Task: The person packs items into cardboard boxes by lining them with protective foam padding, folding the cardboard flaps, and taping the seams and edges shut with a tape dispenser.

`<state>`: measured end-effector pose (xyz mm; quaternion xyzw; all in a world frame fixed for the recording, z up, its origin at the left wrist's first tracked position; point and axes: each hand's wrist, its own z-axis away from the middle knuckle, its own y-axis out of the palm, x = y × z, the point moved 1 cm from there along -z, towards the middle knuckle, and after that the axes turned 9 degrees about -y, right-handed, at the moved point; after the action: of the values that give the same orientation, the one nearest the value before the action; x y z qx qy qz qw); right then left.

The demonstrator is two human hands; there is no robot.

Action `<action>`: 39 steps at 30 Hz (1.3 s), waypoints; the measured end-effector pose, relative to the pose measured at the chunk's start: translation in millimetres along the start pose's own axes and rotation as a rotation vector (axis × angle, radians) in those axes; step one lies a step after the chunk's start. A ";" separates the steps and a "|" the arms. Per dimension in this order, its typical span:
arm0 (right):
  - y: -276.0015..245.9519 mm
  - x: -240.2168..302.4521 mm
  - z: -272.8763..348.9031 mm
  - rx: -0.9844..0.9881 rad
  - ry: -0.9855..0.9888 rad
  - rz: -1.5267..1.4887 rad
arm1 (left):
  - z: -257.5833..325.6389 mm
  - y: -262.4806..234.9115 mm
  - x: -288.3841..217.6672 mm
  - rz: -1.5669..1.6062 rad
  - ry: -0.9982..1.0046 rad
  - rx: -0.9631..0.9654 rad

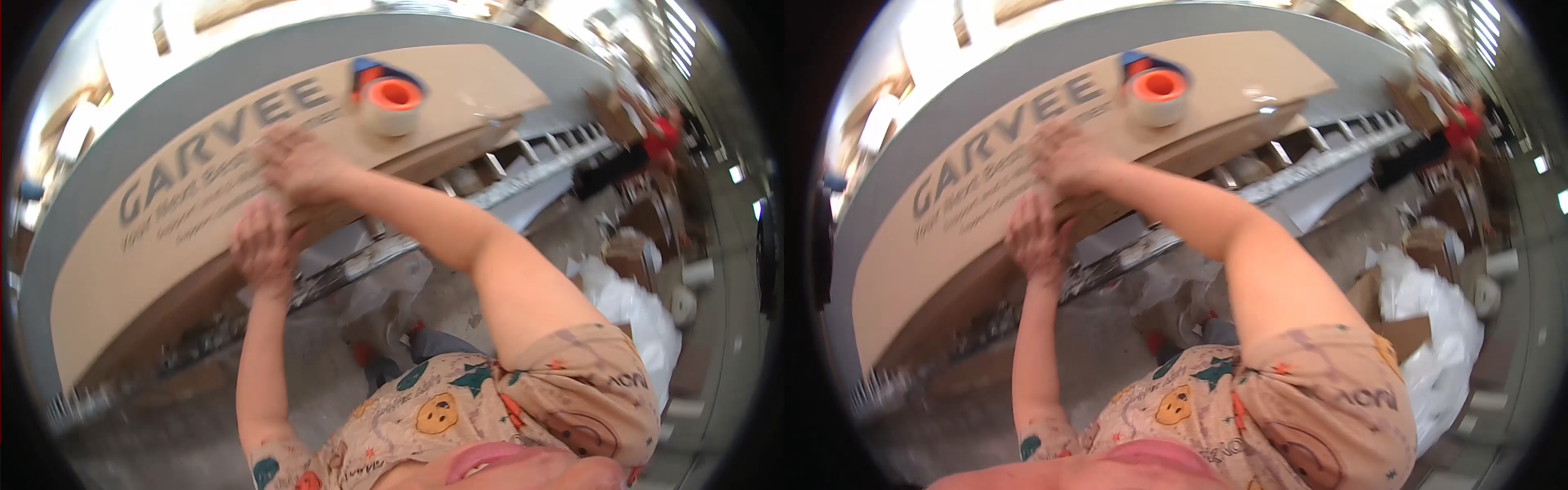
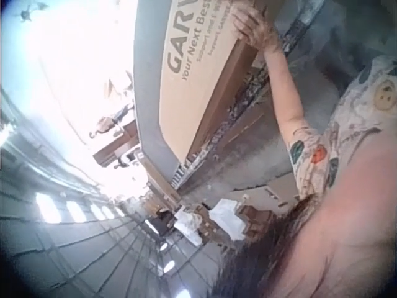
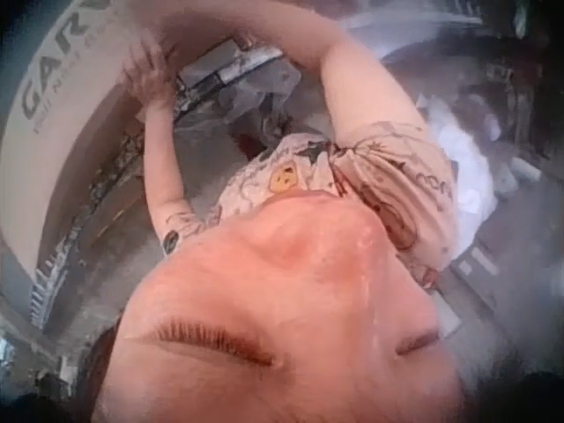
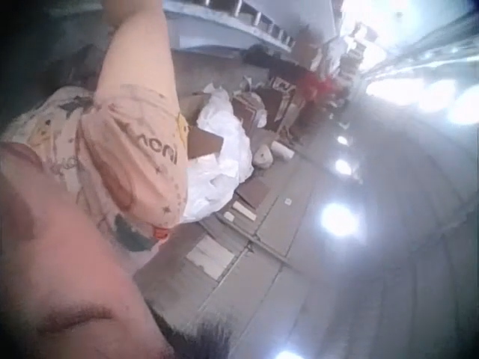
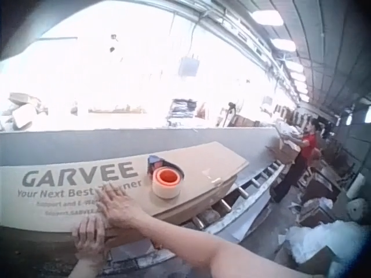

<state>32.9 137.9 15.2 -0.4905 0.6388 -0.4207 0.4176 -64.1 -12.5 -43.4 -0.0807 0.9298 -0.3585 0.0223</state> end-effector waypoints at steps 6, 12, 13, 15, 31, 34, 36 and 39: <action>34.6 -51.6 -62.3 0.106 0.216 0.022 | -8.7 -0.5 -13.3 0.032 -0.087 -0.064; 67.6 -82.8 -147.5 0.051 0.494 -0.131 | -0.7 5.0 -9.0 0.095 -0.134 -0.113; 46.6 -55.1 -163.7 0.172 0.498 -0.284 | 7.5 -1.6 1.6 0.062 -0.147 -0.110; 38.4 -63.2 -169.9 0.168 0.489 -0.253 | 0.7 -1.3 1.6 0.082 -0.137 -0.133; 63.1 -65.4 -184.4 0.194 0.505 -0.265 | -39.1 -37.8 18.9 0.127 0.056 0.213; 63.4 -62.5 -189.8 0.197 0.507 -0.230 | -65.1 -29.0 10.9 0.143 0.064 0.364; 62.5 -59.6 -194.3 0.204 0.508 -0.191 | -54.4 -20.2 12.9 0.119 0.066 0.355; 53.0 -54.9 -192.7 0.148 0.469 -0.213 | -46.9 -18.8 13.9 0.061 0.080 0.267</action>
<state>-154.6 225.0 28.9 -0.4122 0.6303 -0.6100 0.2465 -80.0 2.5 4.3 -0.0342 0.8760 -0.4811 0.0068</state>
